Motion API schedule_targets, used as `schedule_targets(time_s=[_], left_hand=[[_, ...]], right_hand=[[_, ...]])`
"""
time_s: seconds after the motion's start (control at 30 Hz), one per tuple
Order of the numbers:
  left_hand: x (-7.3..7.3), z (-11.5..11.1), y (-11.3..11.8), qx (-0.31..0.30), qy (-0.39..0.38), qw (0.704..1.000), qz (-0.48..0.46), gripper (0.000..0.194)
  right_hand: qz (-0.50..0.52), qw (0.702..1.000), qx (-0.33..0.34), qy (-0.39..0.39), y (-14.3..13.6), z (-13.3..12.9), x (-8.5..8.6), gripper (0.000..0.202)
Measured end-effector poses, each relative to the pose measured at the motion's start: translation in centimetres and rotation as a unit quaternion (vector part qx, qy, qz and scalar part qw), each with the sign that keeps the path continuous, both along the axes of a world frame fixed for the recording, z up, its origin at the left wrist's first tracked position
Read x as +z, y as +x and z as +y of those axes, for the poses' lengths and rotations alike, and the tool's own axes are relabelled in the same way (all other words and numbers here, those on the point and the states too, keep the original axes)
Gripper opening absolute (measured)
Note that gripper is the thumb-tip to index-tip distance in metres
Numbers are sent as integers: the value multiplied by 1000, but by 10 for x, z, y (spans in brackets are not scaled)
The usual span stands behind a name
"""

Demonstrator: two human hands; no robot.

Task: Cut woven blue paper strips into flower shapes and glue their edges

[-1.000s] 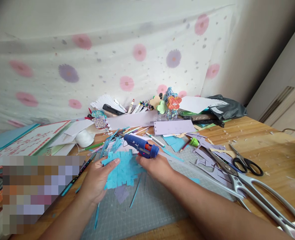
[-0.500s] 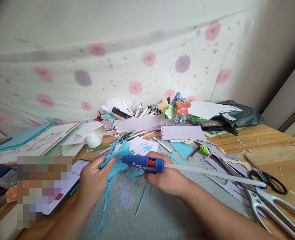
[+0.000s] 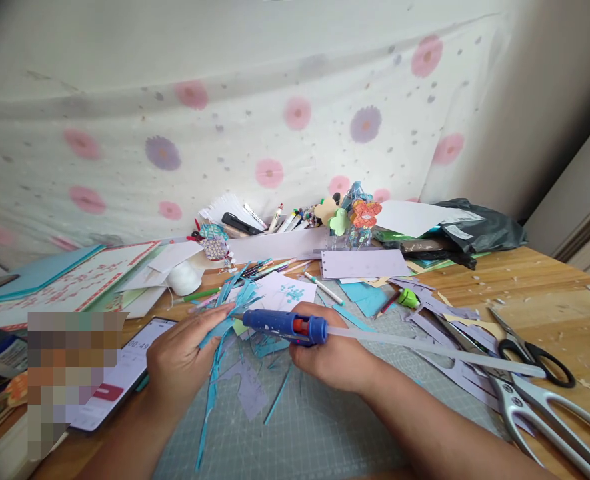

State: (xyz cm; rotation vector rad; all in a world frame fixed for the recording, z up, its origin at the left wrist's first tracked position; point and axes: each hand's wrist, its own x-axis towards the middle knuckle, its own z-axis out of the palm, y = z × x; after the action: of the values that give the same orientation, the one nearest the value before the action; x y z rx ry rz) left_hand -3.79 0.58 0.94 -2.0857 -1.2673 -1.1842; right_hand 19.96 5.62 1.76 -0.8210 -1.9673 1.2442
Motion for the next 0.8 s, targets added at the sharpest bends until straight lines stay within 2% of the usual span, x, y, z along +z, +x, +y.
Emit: schedule_targets(time_s=[0.47,0.8], left_hand=[[2,1,-1,-3,5,1000,27,36],[1,1,2,-1,4,1000,12,31]], right_hand=[[-9,1000,24,-8,2,2,-2,19],[-38,999,8,-2,1,-1,3,19]])
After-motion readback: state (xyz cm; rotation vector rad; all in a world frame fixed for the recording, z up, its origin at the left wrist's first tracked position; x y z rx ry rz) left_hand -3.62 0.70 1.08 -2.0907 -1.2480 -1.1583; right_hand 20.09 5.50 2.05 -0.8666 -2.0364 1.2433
